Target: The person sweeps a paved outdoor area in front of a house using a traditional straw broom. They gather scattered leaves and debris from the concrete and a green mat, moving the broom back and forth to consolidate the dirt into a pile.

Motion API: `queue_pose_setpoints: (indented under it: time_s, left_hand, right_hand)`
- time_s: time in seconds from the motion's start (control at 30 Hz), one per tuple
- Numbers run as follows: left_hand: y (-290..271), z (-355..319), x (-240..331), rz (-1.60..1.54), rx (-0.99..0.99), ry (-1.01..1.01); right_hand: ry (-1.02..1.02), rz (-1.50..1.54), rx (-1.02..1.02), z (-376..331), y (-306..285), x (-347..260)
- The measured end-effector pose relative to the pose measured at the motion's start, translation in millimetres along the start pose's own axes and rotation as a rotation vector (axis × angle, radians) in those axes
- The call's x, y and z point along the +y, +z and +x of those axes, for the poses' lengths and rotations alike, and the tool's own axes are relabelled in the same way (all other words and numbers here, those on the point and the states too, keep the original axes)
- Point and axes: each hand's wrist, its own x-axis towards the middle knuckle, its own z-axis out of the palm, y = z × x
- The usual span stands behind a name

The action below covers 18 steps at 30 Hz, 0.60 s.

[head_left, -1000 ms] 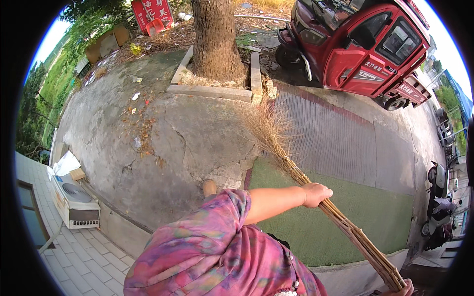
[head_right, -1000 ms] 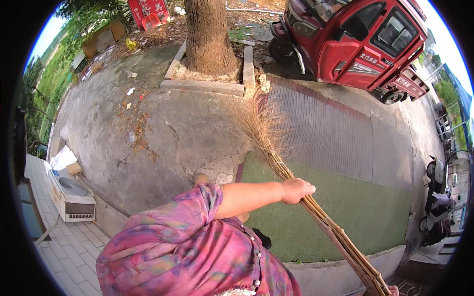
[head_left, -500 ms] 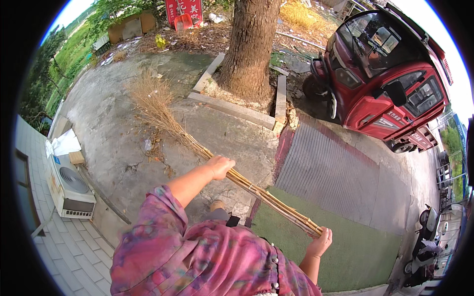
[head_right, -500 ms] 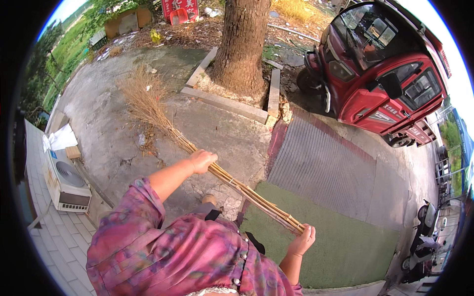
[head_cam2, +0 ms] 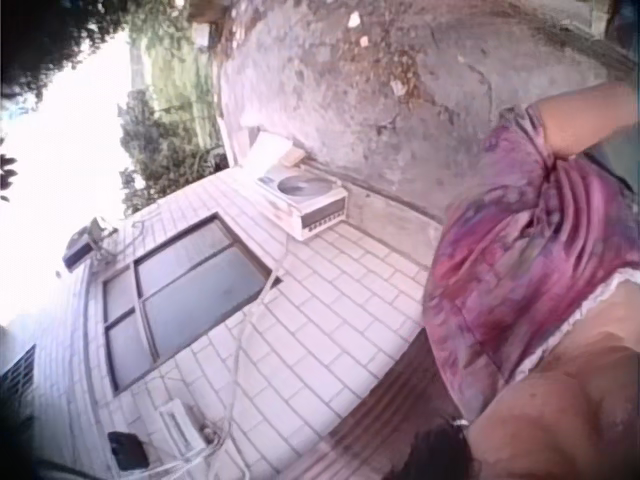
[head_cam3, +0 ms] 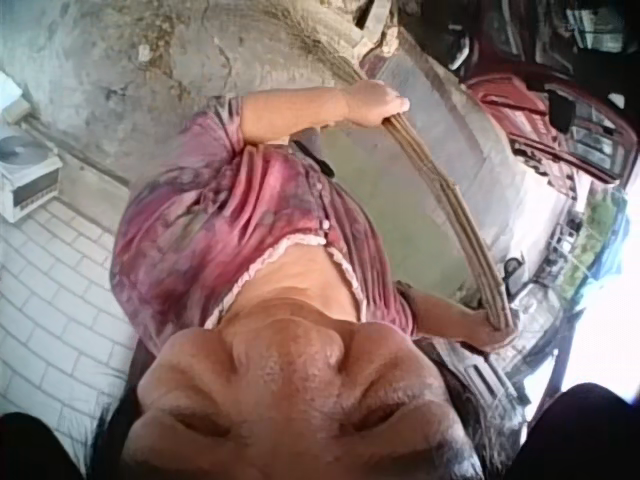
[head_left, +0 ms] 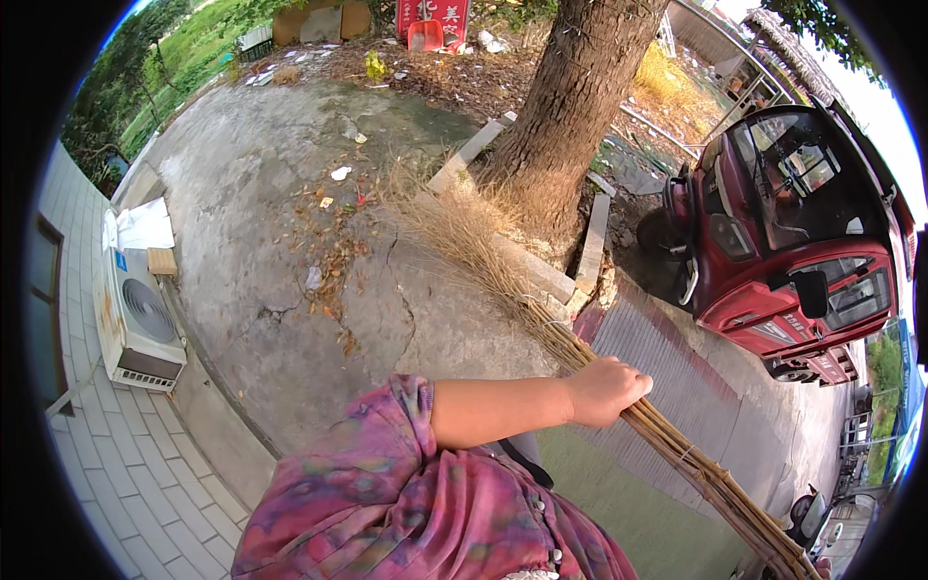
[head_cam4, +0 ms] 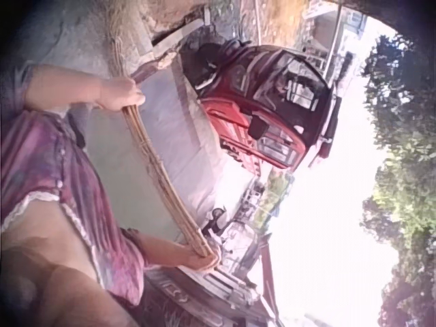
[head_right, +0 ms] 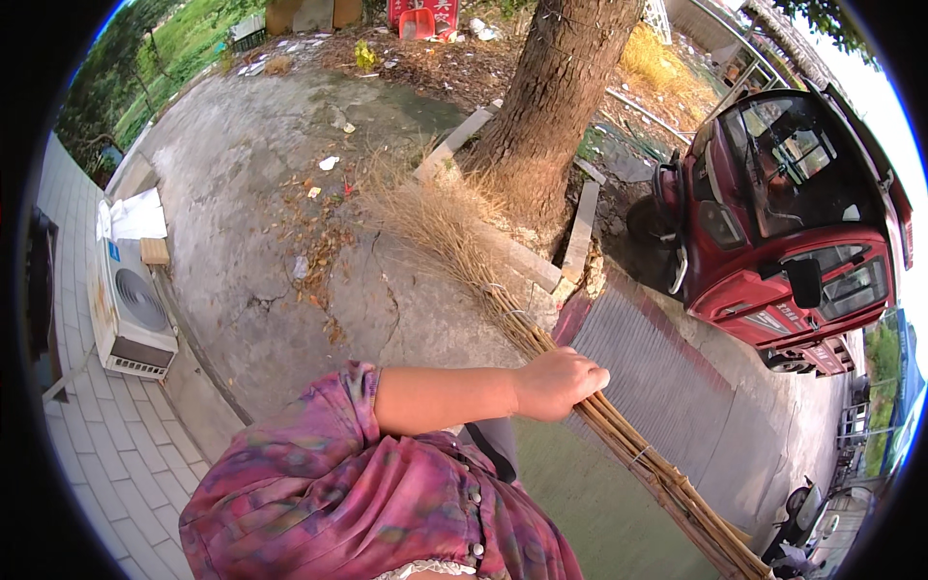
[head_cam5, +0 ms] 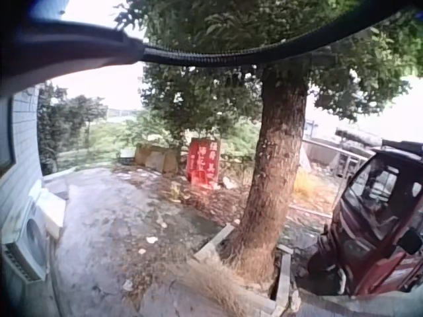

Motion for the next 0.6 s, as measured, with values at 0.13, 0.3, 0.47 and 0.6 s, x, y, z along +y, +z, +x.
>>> queue_pose_setpoints:
  time_s: [0.13,0.3,0.47,0.6]
  left_hand:
    - [50.5,37.5,-109.5,-0.031,-0.270,-0.265]
    - [-2.6,49.0,-177.9,0.096,-0.270,-0.510]
    - [-78.0,102.7,-165.6,0.140,0.097,-0.455]
    - [-128.0,118.5,-133.8,0.058,0.292,-0.460]
  right_hand:
    - [0.311,0.051,-0.299,-92.4,111.6,-3.7]
    - [0.402,0.168,-0.378,-96.7,262.5,-6.5]
    - [0.443,1.083,0.146,53.0,346.7,-13.4]
    - [0.407,1.495,0.125,106.9,421.7,-63.0]
